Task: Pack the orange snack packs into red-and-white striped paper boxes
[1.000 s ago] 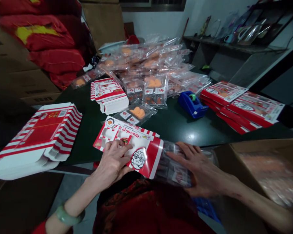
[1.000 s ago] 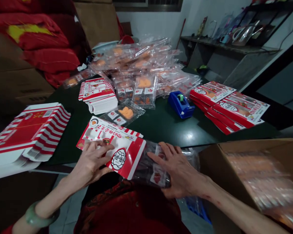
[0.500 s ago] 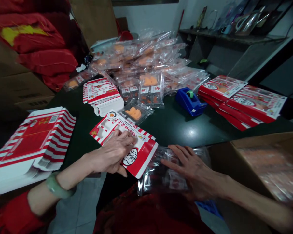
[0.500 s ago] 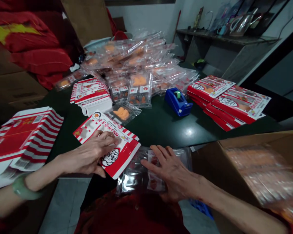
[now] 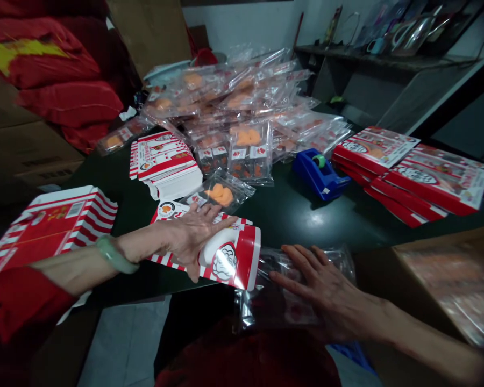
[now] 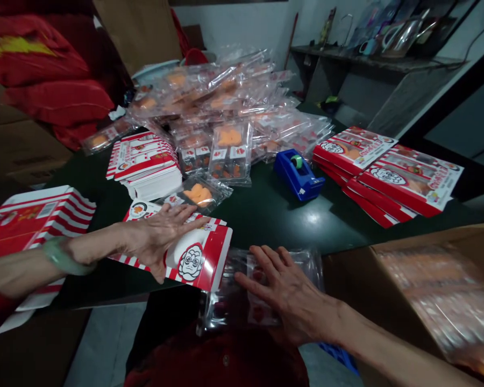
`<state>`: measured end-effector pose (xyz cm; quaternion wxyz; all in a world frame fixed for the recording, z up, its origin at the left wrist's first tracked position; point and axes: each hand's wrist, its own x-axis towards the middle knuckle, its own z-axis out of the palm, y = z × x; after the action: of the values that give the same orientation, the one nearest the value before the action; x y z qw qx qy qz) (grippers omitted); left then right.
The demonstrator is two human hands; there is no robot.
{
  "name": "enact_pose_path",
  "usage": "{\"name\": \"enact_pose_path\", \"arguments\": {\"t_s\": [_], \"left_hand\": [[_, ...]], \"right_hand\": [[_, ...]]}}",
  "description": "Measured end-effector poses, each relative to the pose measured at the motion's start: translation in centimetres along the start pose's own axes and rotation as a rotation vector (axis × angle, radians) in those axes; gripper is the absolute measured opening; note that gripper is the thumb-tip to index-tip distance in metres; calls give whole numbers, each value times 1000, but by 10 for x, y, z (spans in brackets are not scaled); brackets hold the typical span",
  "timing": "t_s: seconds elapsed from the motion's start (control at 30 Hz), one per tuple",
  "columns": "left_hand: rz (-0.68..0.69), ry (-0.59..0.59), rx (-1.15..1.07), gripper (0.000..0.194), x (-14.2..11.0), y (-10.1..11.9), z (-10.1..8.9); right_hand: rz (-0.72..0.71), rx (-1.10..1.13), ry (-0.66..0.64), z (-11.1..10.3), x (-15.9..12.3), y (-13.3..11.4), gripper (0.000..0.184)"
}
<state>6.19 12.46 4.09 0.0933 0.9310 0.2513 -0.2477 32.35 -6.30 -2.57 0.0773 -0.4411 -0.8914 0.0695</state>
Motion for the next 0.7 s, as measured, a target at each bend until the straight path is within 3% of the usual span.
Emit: {"name": "enact_pose_path", "arguments": {"t_s": [0.17,0.33,0.43,0.57,0.7], "left_hand": [[60,108,-2,125,-5,4,-9],[139,145,-195,116,-19,-3,-13],[183,121,-217,119,-26,-1,-5],[151,52,-170,137,-31,17,11],[119,52,-37,131,-31,34,23]], "right_hand": [[16,-18,52,-8,1,7,94],[22,-34,94,-29,0,8,92],[30,-30,85,-40,-1,5,91],[49,5,37,-43,4,2,90],[48,46,-25,-37,17,1,94]]}}
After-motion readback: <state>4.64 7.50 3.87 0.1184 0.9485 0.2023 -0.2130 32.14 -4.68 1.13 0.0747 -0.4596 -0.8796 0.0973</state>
